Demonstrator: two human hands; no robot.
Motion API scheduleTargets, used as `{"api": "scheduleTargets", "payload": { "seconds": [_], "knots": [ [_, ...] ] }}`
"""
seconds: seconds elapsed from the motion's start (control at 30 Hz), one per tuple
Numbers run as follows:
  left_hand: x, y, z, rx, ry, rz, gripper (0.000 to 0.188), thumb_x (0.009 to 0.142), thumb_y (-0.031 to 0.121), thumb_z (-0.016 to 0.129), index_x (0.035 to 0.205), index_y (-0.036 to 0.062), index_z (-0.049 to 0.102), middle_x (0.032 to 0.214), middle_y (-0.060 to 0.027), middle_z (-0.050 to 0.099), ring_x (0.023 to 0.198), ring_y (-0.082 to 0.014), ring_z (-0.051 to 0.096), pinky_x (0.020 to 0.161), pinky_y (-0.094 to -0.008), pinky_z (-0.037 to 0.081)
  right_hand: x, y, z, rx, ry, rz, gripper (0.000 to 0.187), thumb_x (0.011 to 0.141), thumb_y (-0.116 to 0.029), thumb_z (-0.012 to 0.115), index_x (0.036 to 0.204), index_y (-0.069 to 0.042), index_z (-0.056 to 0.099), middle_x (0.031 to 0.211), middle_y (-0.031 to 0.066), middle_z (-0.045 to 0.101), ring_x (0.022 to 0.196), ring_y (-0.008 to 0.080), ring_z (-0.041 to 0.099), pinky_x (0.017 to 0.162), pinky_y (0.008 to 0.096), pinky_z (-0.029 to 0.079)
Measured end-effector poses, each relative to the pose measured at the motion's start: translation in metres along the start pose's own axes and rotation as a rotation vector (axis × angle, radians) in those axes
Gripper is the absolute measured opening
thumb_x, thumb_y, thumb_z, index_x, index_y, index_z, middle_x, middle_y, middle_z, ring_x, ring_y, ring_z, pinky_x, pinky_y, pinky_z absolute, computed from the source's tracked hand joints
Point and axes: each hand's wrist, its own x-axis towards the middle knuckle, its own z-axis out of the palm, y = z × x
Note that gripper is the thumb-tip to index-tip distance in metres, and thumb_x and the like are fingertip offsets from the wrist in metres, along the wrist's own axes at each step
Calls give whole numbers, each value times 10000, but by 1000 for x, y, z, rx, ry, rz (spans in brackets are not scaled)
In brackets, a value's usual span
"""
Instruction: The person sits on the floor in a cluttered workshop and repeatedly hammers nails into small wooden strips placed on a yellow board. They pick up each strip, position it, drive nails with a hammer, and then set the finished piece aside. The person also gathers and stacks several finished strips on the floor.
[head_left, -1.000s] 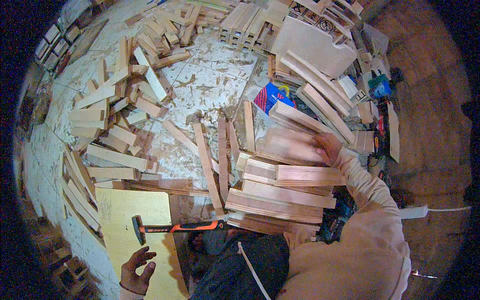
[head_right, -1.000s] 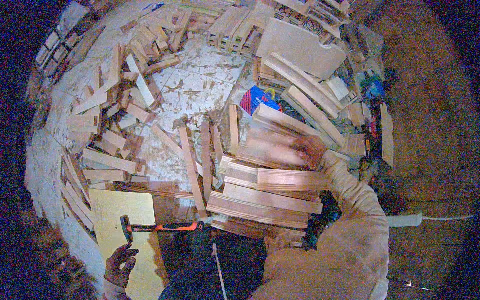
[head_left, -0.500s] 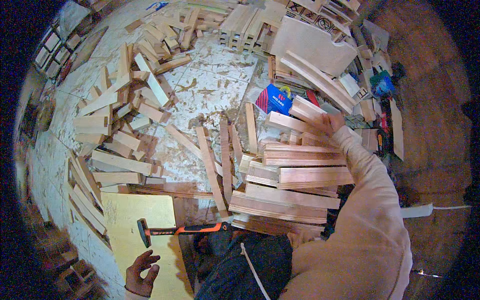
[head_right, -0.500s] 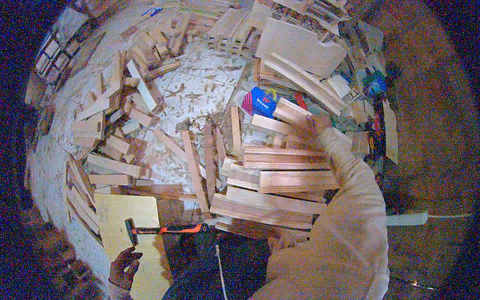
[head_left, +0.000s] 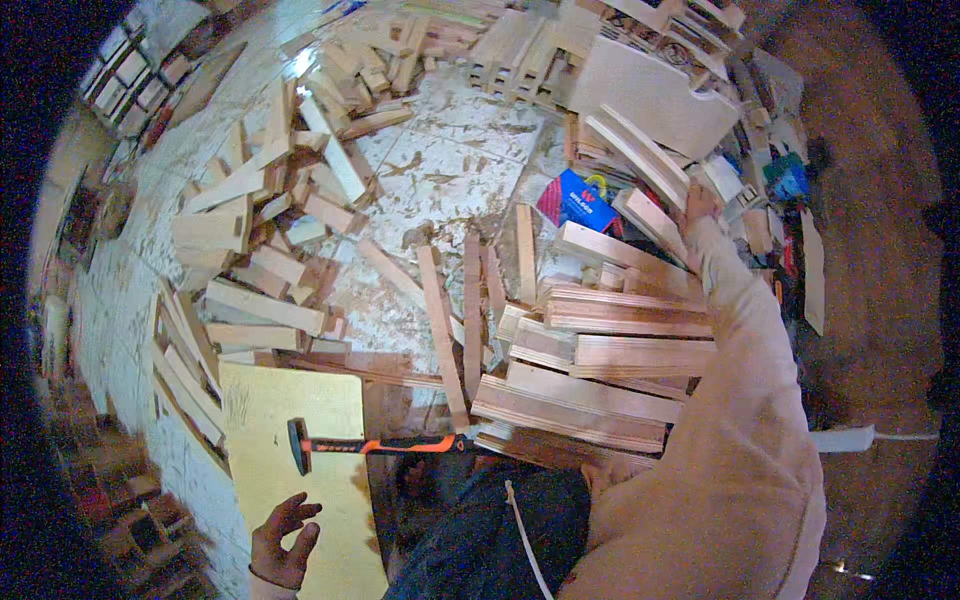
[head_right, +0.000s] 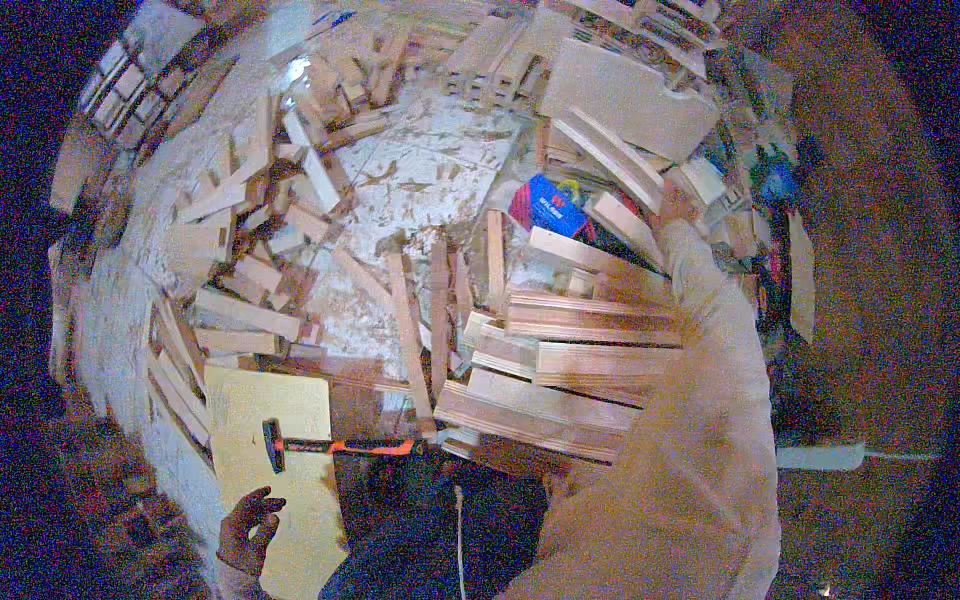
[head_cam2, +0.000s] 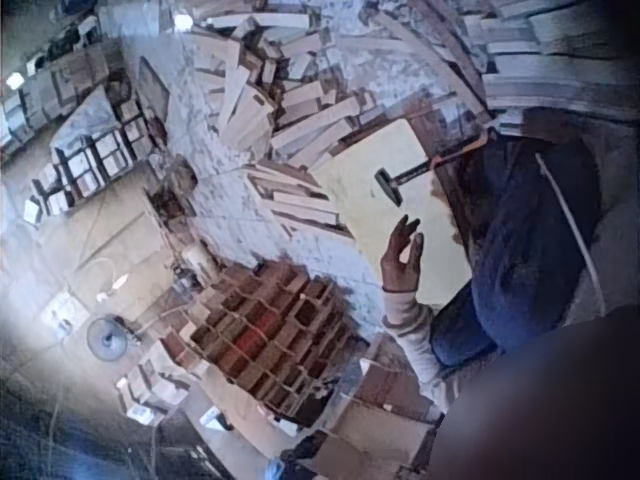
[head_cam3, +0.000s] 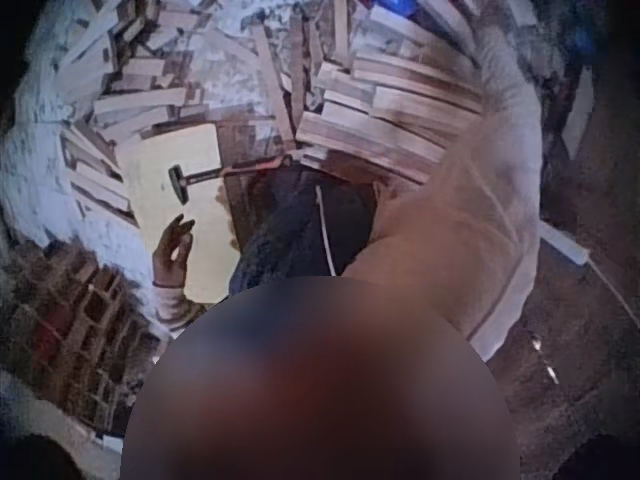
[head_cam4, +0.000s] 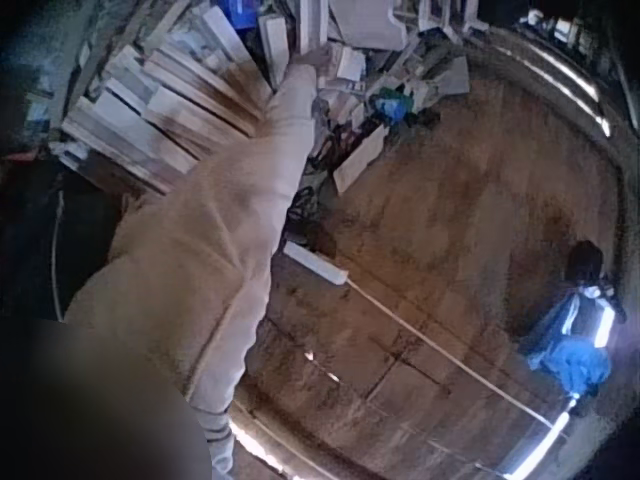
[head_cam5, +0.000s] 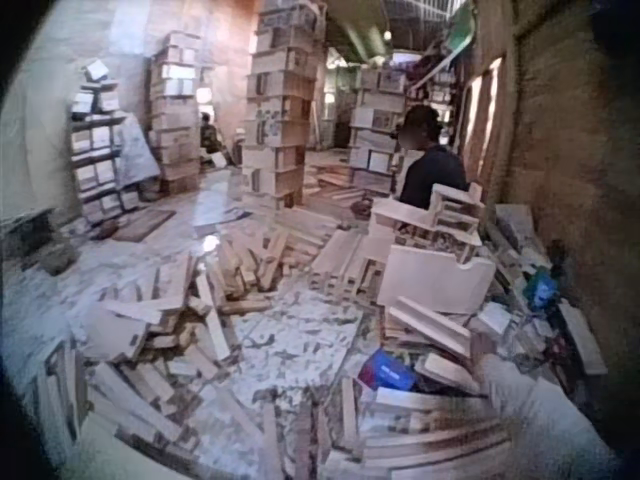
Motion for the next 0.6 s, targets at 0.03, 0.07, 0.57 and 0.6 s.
{"api": "scheduleTargets", "payload": {
  "seconds": [0.03, 0.07, 0.57, 0.6],
  "knots": [
    [-3, 1, -1, 5, -1, -5, 417, 879, 210, 613, 1226, -3, 527, 1044, -128, 685, 898, -194, 654, 837, -321, 489, -13, 1, 8, 0, 30, -21, 891, 738, -237, 725, 1445, -96, 199, 1294, 201, 457, 1206, 403, 429, 989, 522, 337],
    [-6, 3, -2, 12, -2, -11, 409, 881, 200, 609, 1227, -3, 527, 1047, -130, 684, 897, -196, 654, 835, -321, 490, -29, 6, 13, 86, 179, -126, 827, 755, -260, 698, 1421, -73, 246, 1268, 212, 470, 1181, 415, 440, 989, 504, 343],
    [-25, 20, -15, 38, 87, 9, 448, 858, 150, 639, 1260, 0, 510, 1090, -146, 667, 1029, -263, 632, 895, -372, 489, -128, -210, -84, 790, 181, -832, 239, 816, -205, 619, 969, -24, 588, 866, 181, 604, 782, 360, 607, 651, 399, 507],
    [-28, 20, -16, 18, 98, 8, 445, 857, 146, 637, 1258, 2, 512, 1094, -146, 666, 1034, -265, 630, 898, -373, 487, -141, -239, -87, 633, -302, -646, 337, 878, -314, 559, 1046, -25, 599, 1026, 167, 617, 948, 328, 607, 788, 477, 500]
  ]
}}
